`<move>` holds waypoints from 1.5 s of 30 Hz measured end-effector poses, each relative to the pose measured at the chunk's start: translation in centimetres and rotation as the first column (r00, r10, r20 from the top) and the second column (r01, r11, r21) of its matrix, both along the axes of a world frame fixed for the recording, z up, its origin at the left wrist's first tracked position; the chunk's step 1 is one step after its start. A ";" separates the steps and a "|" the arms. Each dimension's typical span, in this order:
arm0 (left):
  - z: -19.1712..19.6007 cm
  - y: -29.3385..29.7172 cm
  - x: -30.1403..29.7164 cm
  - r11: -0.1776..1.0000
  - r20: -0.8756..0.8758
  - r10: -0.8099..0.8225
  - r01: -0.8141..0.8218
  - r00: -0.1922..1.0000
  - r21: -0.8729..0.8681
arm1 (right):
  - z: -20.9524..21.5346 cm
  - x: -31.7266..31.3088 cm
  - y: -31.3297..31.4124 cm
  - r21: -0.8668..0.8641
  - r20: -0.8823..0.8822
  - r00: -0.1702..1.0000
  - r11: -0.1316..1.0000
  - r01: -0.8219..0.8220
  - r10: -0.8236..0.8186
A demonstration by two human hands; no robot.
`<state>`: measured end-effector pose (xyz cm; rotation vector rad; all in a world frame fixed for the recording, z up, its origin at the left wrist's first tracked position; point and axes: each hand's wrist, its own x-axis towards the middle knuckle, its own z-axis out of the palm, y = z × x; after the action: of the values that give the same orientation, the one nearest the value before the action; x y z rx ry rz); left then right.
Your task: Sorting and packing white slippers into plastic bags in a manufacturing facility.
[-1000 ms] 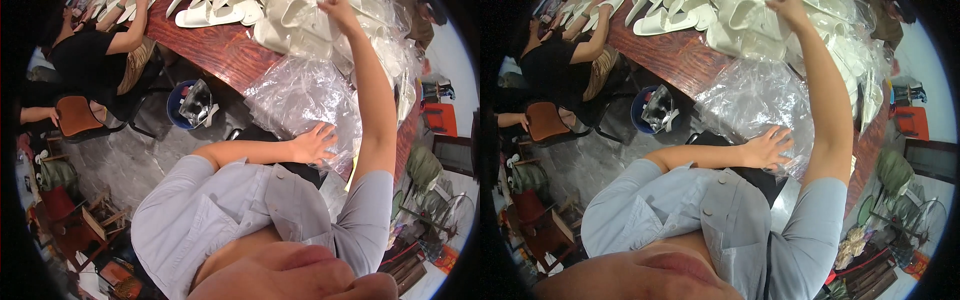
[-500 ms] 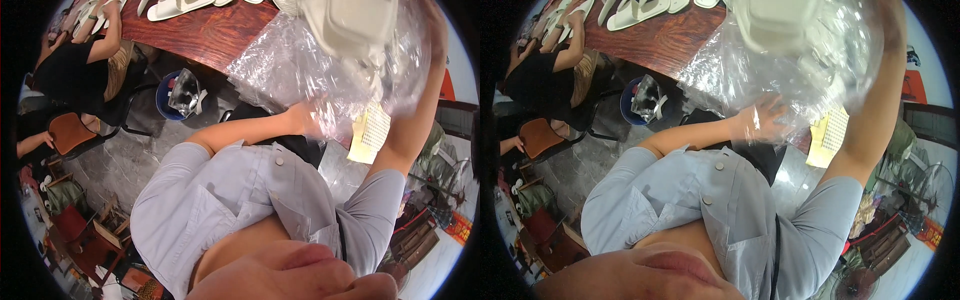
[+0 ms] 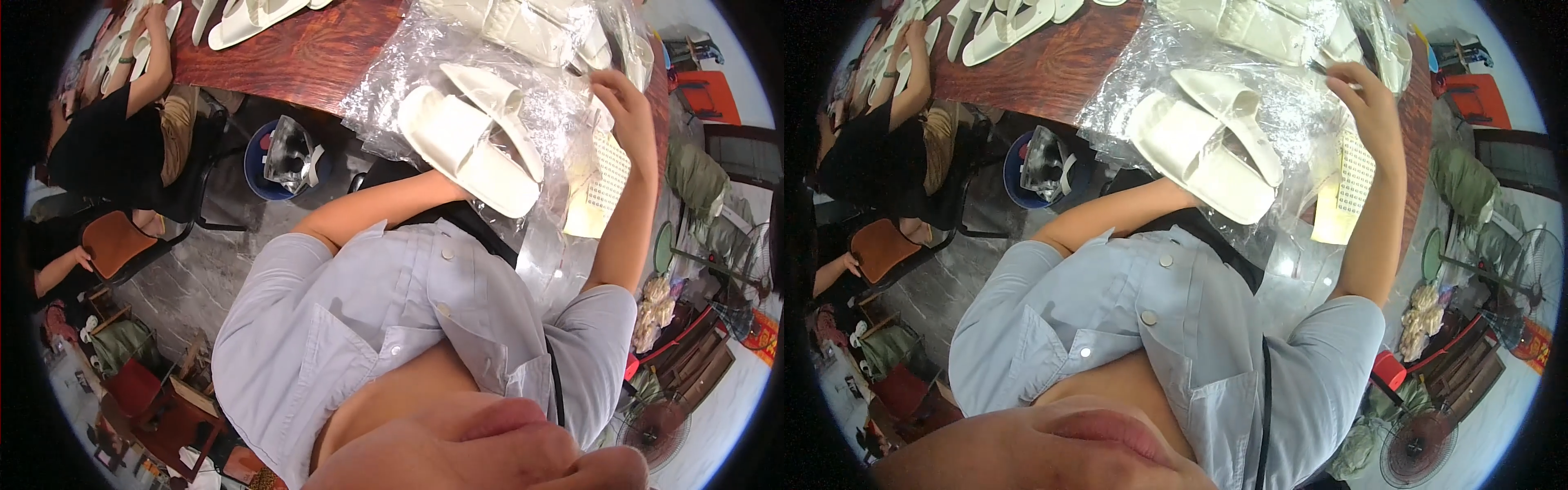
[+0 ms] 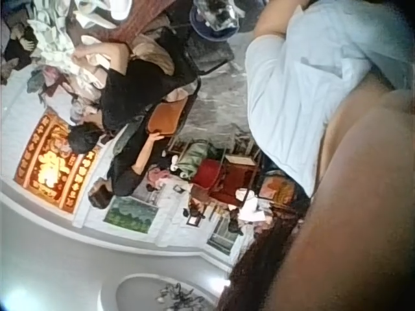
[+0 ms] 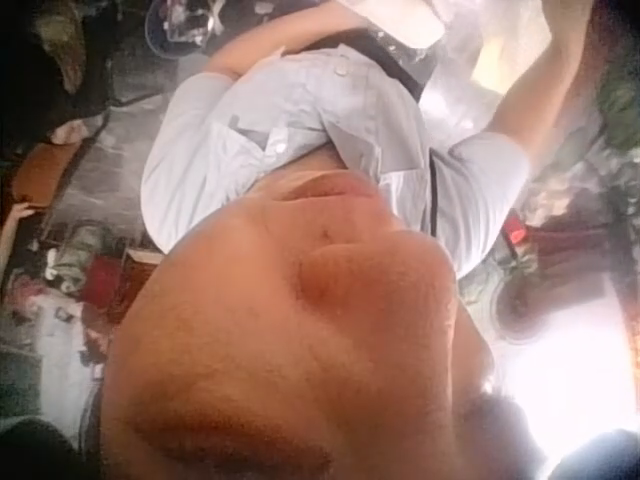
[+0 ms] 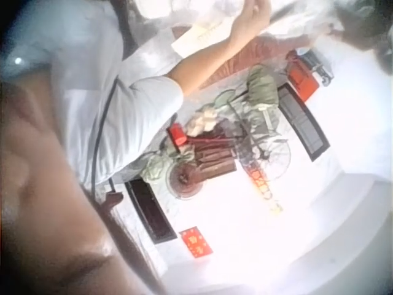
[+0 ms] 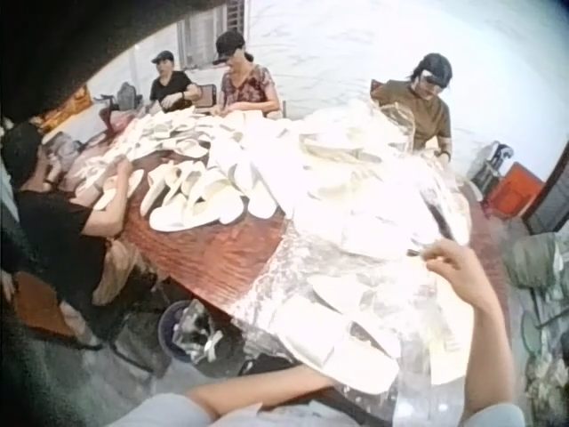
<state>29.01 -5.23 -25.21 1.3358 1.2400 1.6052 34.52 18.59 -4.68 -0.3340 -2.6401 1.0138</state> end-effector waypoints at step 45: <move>15.6 -2.1 -1.3 0.513 -0.027 -0.850 0.839 0.526 0.180 | -7.1 4.8 -2.7 -0.768 -0.325 0.876 0.640 -0.024 -0.357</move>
<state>27.68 -7.30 -9.58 1.6162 0.2366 0.9988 39.35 15.89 -11.74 -0.4409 -1.6072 1.8362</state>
